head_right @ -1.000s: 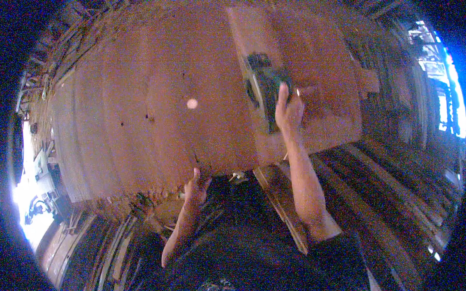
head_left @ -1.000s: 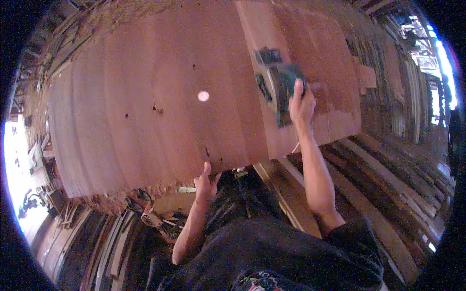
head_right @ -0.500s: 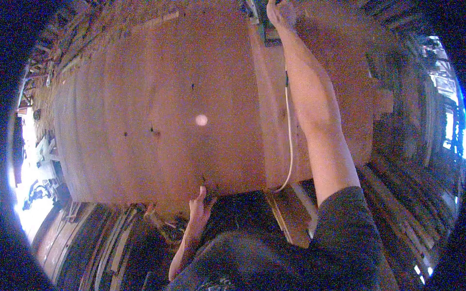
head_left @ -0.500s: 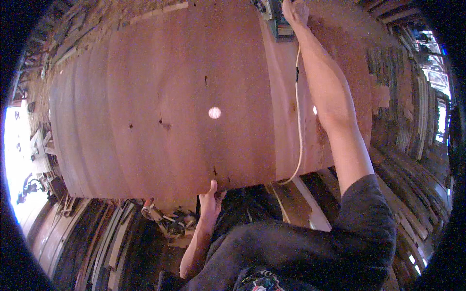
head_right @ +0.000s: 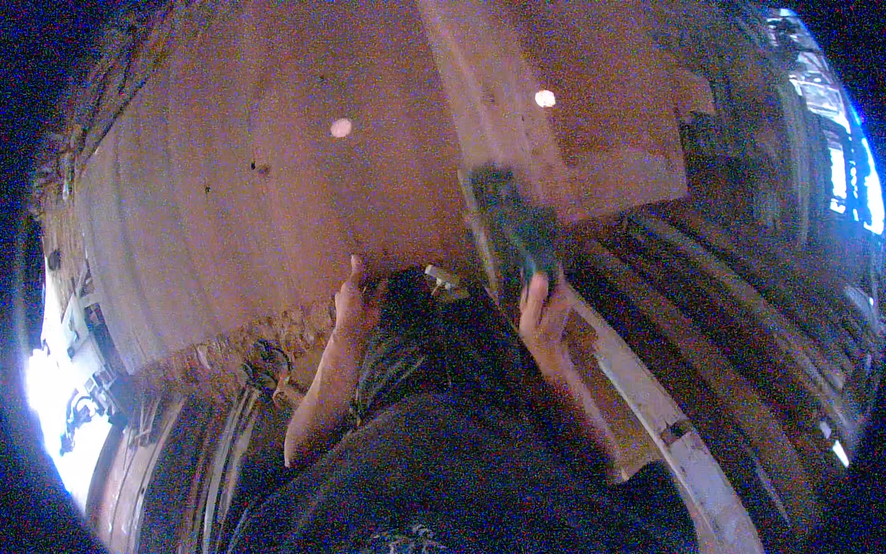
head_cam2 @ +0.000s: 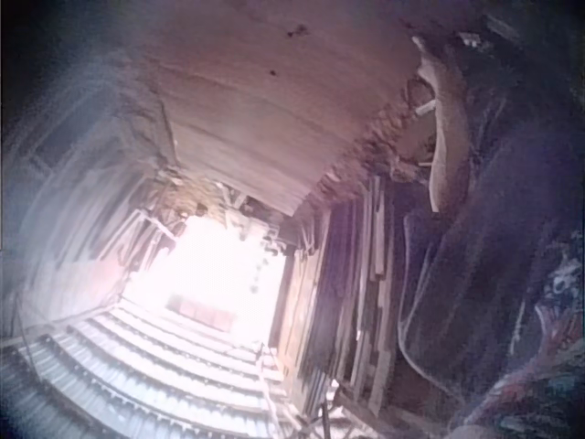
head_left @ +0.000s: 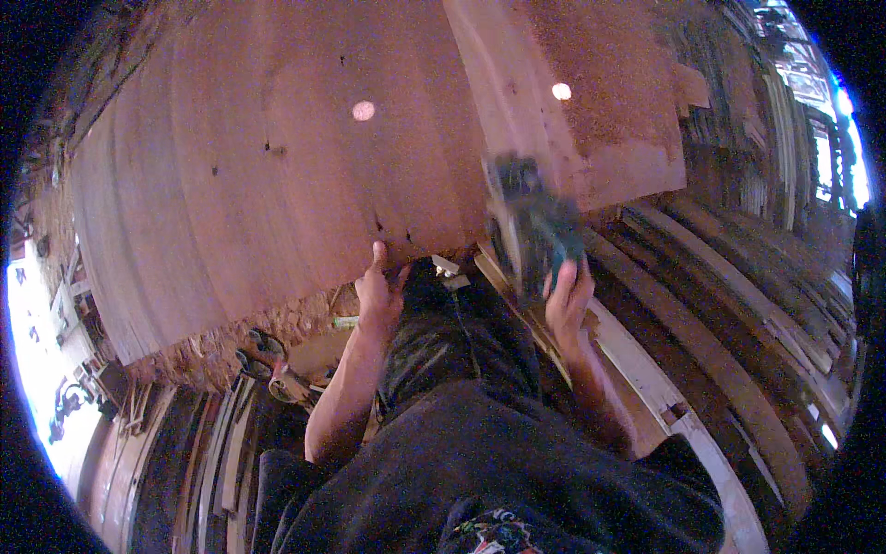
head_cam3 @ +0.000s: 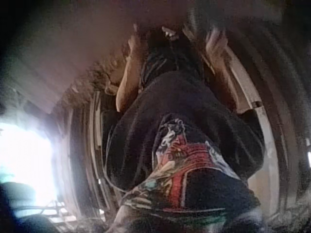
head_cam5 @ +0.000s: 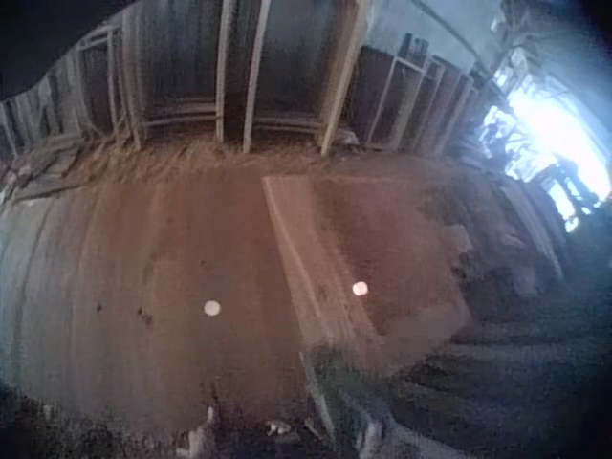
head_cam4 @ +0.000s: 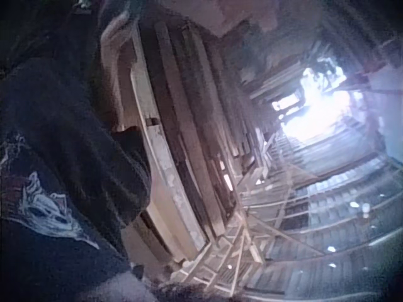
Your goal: The person uses a handheld electric sander to smooth the surface of a large wooden board resting on supports. The person moves the sander across the board in repeated passes, holding the board with the left hand while operating the tool with the right hand.
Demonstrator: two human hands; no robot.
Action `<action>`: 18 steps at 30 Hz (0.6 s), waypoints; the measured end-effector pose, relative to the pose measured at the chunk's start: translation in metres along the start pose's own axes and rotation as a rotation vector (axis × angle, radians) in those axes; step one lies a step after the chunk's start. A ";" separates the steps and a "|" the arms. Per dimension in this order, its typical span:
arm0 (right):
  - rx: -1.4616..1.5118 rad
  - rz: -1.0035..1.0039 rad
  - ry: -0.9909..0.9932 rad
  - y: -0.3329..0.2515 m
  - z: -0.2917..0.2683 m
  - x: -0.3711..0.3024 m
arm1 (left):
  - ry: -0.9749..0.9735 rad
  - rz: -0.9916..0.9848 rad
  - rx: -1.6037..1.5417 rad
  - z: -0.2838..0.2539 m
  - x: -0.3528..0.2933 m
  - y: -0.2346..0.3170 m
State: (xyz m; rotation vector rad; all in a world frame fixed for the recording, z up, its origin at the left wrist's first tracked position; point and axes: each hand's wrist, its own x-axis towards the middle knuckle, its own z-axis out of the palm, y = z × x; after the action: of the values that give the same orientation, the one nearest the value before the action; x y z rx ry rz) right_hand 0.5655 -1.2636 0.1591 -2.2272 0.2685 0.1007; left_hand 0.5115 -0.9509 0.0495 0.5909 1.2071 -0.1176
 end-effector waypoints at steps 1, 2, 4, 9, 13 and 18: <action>0.030 0.088 -0.028 0.000 -0.010 -0.028 | 0.005 0.003 -0.038 0.004 -0.001 0.002; 0.031 0.048 -0.023 0.000 -0.015 -0.040 | 0.010 -0.001 -0.074 0.007 -0.003 0.003; 0.043 -0.030 -0.001 0.006 -0.020 -0.055 | 0.043 -0.015 -0.029 0.012 -0.001 0.003; -0.187 -0.216 0.047 0.037 0.008 0.010 | -0.001 0.072 0.081 0.000 0.010 -0.006; -0.019 -0.224 0.020 -0.059 0.054 0.118 | -0.022 0.300 0.535 -0.010 0.004 -0.014; -0.102 -0.496 0.138 -0.146 0.127 0.285 | 0.087 -0.037 -0.132 0.013 -0.016 0.004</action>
State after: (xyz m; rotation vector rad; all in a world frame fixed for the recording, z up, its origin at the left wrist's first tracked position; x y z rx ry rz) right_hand 0.8791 -1.1212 0.1440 -2.3394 -0.2247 -0.3137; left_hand 0.5180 -0.9575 0.0678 0.4620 1.3001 -0.0433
